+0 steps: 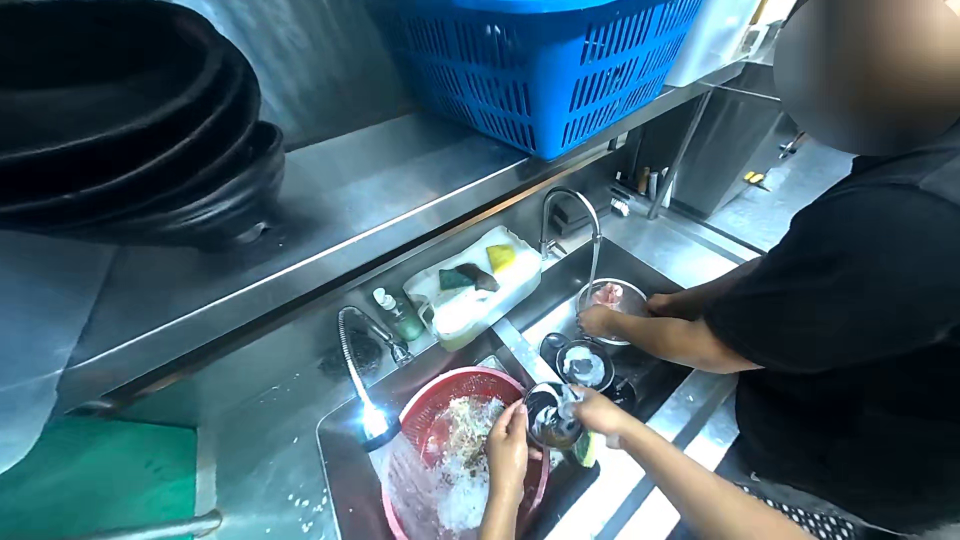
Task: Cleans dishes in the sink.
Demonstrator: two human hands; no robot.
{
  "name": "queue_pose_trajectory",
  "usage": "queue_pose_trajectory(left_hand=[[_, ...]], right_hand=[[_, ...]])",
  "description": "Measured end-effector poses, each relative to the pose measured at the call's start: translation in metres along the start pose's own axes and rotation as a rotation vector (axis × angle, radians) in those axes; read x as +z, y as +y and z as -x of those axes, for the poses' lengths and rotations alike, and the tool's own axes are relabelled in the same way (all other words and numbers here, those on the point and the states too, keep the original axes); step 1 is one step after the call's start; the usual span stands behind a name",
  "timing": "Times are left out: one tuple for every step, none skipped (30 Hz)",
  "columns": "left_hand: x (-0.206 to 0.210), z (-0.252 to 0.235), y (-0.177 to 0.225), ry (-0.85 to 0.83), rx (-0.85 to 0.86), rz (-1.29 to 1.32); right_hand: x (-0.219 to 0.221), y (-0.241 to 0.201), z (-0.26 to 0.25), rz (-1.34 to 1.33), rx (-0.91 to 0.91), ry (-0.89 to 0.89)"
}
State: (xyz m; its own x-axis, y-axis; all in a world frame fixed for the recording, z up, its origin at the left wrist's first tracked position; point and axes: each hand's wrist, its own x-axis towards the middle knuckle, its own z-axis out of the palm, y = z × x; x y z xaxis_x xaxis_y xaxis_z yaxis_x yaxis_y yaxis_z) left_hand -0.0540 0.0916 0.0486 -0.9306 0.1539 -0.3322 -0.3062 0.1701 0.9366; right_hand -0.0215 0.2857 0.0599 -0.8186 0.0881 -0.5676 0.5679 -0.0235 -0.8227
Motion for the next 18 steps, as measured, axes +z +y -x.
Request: queue_pose_trajectory(left_hand=[[-0.005,-0.001,-0.004,-0.016,-0.062,0.036],[-0.014,-0.002,-0.009,-0.035,-0.124,0.062],[-0.024,-0.003,-0.017,-0.036,-0.183,0.075],[-0.035,-0.004,-0.026,-0.018,-0.243,0.081],[-0.045,-0.004,-0.037,0.018,-0.304,0.077],[-0.056,-0.003,-0.05,0.061,-0.366,0.069],[-0.065,0.0,-0.065,0.102,-0.424,0.053],[-0.074,0.003,-0.081,0.13,-0.475,0.035],[-0.081,0.008,-0.096,0.145,-0.519,0.013],[-0.088,0.014,-0.11,0.144,-0.559,-0.016],[-0.092,0.019,-0.12,0.133,-0.602,-0.041],[-0.095,0.024,-0.127,0.124,-0.645,-0.058],[-0.096,0.029,-0.131,0.124,-0.69,-0.048],[-0.098,0.033,-0.135,0.13,-0.737,-0.024],[-0.1,0.038,-0.137,0.149,-0.781,0.005],[-0.102,0.041,-0.141,0.168,-0.81,0.028],[-0.105,0.045,-0.144,0.173,-0.82,0.038],[-0.11,0.048,-0.147,0.159,-0.804,0.016]], right_hand=[[-0.014,-0.003,-0.004,0.037,0.012,0.036],[-0.029,-0.003,-0.01,0.07,0.022,0.083],[-0.045,-0.001,-0.015,0.111,0.036,0.133],[-0.061,0.002,-0.021,0.182,0.053,0.186],[-0.075,0.006,-0.026,0.297,0.073,0.234],[-0.087,0.009,-0.031,0.441,0.106,0.267],[-0.096,0.013,-0.036,0.607,0.151,0.284],[-0.099,0.018,-0.041,0.76,0.198,0.28],[-0.099,0.023,-0.045,0.881,0.245,0.262],[-0.097,0.029,-0.052,0.979,0.293,0.233],[-0.092,0.037,-0.06,1.058,0.338,0.199],[-0.087,0.044,-0.071,1.12,0.379,0.168],[-0.08,0.052,-0.082,1.169,0.421,0.144],[-0.072,0.06,-0.092,1.208,0.462,0.128],[-0.064,0.069,-0.103,1.234,0.496,0.11],[-0.057,0.077,-0.112,1.244,0.53,0.094],[-0.052,0.086,-0.12,1.242,0.56,0.091],[-0.048,0.096,-0.127,1.226,0.589,0.102]])
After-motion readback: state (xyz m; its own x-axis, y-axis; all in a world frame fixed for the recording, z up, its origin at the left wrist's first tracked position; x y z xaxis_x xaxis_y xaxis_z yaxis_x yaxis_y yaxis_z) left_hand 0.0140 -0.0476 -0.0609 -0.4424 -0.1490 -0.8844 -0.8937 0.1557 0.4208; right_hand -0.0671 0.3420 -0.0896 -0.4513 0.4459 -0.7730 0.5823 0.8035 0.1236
